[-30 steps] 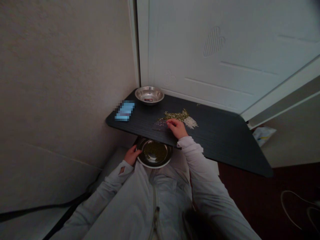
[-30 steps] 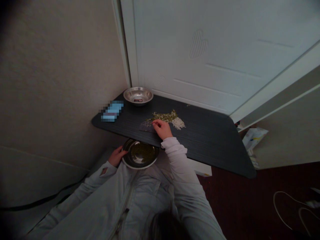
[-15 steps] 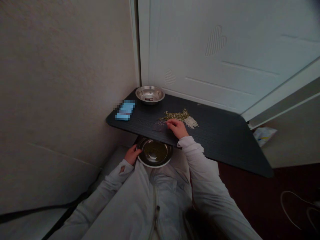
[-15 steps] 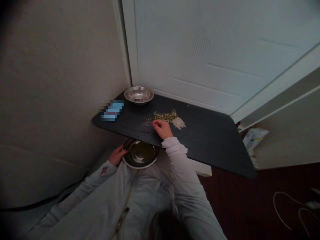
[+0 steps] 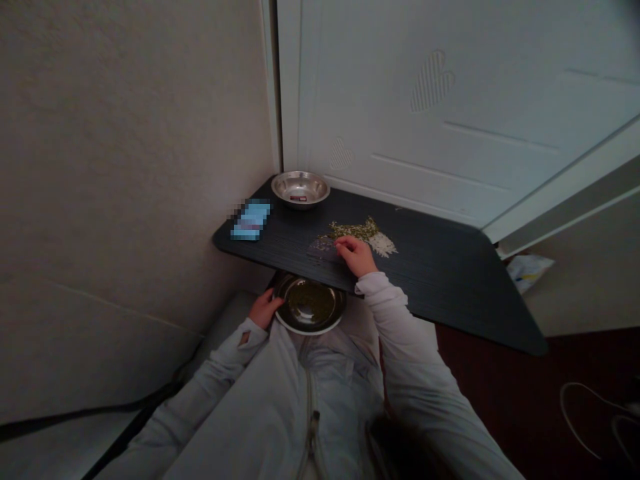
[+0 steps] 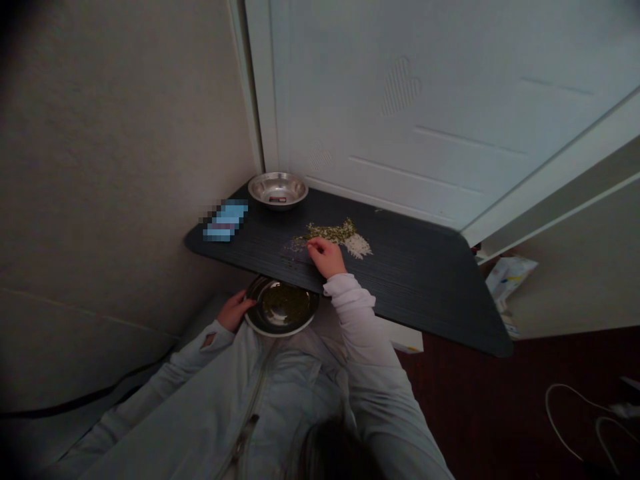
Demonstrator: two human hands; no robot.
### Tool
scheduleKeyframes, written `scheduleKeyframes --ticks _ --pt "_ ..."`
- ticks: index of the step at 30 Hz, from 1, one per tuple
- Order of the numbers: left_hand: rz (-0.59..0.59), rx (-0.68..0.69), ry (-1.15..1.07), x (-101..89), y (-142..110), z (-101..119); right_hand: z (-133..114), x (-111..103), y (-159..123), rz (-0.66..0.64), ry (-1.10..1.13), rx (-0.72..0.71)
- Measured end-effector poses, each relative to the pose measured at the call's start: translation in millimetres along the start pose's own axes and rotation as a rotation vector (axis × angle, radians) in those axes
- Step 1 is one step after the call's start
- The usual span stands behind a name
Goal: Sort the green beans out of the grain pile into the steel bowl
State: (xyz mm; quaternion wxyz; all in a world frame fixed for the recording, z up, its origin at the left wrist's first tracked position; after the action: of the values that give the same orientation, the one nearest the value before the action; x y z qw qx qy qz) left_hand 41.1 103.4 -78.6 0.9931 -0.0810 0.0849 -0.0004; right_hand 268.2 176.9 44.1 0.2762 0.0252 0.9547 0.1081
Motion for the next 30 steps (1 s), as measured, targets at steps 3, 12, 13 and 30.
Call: scheduleKeyframes --ticks 3,12,13,30 --pt "-0.004 0.010 -0.017 1.1 -1 3 -1 1 -1 -0.021 0.000 0.003" --pt "-0.010 -0.001 -0.040 2.2 -3 7 -8 6 -4 -0.108 0.048 -0.015" --pt "-0.012 0.004 -0.046 2.4 -3 6 -8 6 -4 -0.102 0.038 -0.011" --pt "-0.002 0.001 -0.041 1.0 0 -1 -6 -5 -3 0.057 -0.087 -0.042"
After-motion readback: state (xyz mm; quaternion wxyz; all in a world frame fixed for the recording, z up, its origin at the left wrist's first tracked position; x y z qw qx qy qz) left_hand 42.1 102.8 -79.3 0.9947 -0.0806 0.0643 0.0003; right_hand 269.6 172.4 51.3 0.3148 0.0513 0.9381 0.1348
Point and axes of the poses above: each hand's wrist, its own y-axis towards the middle knuckle, its own x-axis out of the palm, z = x × y, the point moved 8 cm from there along y, towards the middle knuckle, and after that the axes turned 6 degrees about x, right-handed, at the moved point
